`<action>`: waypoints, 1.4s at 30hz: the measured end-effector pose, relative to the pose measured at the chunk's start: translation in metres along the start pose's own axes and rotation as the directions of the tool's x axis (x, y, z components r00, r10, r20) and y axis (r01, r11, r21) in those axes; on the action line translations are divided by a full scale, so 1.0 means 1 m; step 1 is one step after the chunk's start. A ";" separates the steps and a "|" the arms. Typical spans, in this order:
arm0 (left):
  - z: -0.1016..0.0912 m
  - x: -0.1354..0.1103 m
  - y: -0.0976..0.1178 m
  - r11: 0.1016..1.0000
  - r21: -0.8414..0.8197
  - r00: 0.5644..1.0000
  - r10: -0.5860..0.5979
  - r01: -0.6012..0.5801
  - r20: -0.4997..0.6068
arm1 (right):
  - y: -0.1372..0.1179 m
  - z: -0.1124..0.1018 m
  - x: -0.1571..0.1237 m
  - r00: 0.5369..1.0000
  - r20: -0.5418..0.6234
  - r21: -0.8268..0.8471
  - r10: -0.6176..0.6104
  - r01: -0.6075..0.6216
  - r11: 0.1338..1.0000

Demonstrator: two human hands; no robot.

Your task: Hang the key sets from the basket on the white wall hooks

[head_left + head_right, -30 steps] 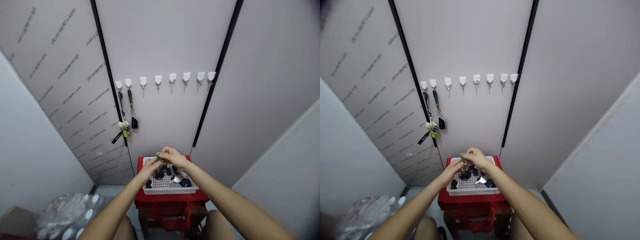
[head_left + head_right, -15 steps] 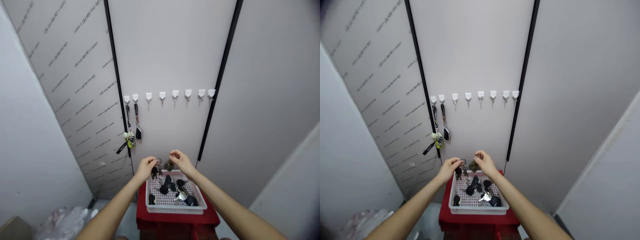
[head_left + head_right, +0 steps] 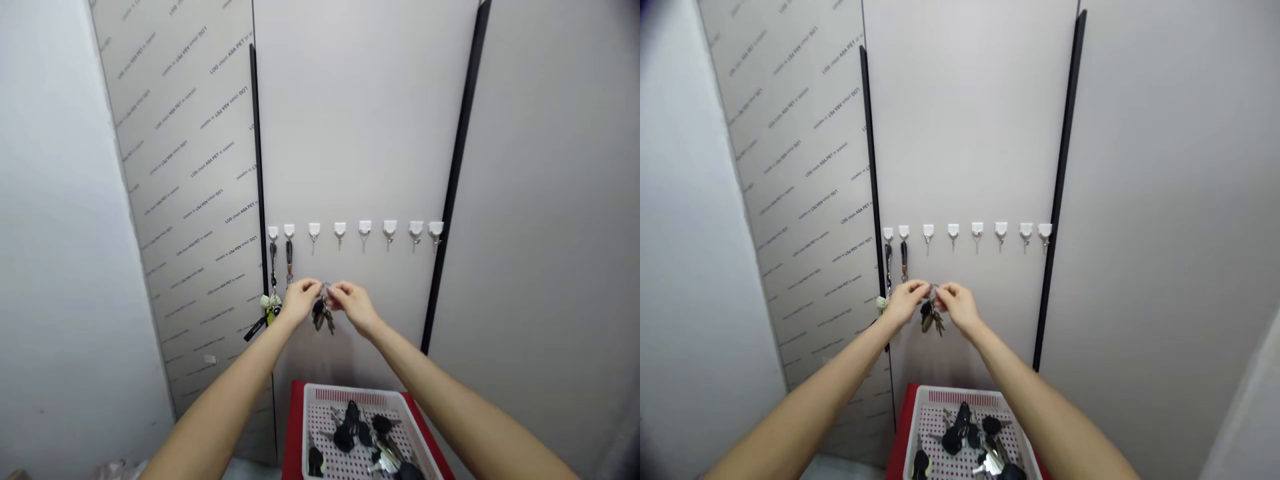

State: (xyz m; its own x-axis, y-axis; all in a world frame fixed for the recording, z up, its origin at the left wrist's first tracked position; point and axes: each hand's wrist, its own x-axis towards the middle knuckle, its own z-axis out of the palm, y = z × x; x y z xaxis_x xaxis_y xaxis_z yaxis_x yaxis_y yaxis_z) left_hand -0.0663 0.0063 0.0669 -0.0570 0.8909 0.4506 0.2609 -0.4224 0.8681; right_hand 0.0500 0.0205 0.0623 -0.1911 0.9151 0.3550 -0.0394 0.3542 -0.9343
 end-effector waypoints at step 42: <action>0.011 0.014 -0.025 0.956 -0.155 0.946 -0.273 0.248 -0.173 | 0.046 -0.022 -0.008 0.976 0.043 -0.574 -0.215 0.200 0.794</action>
State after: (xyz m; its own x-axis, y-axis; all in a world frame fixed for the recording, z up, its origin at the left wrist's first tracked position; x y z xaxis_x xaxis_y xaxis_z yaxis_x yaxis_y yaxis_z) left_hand -0.0626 0.0315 0.0490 -0.2920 0.9295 0.2253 0.0864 -0.2090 0.9741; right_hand 0.0712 0.0336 0.0169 -0.2200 0.8084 0.5460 0.4936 0.5750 -0.6525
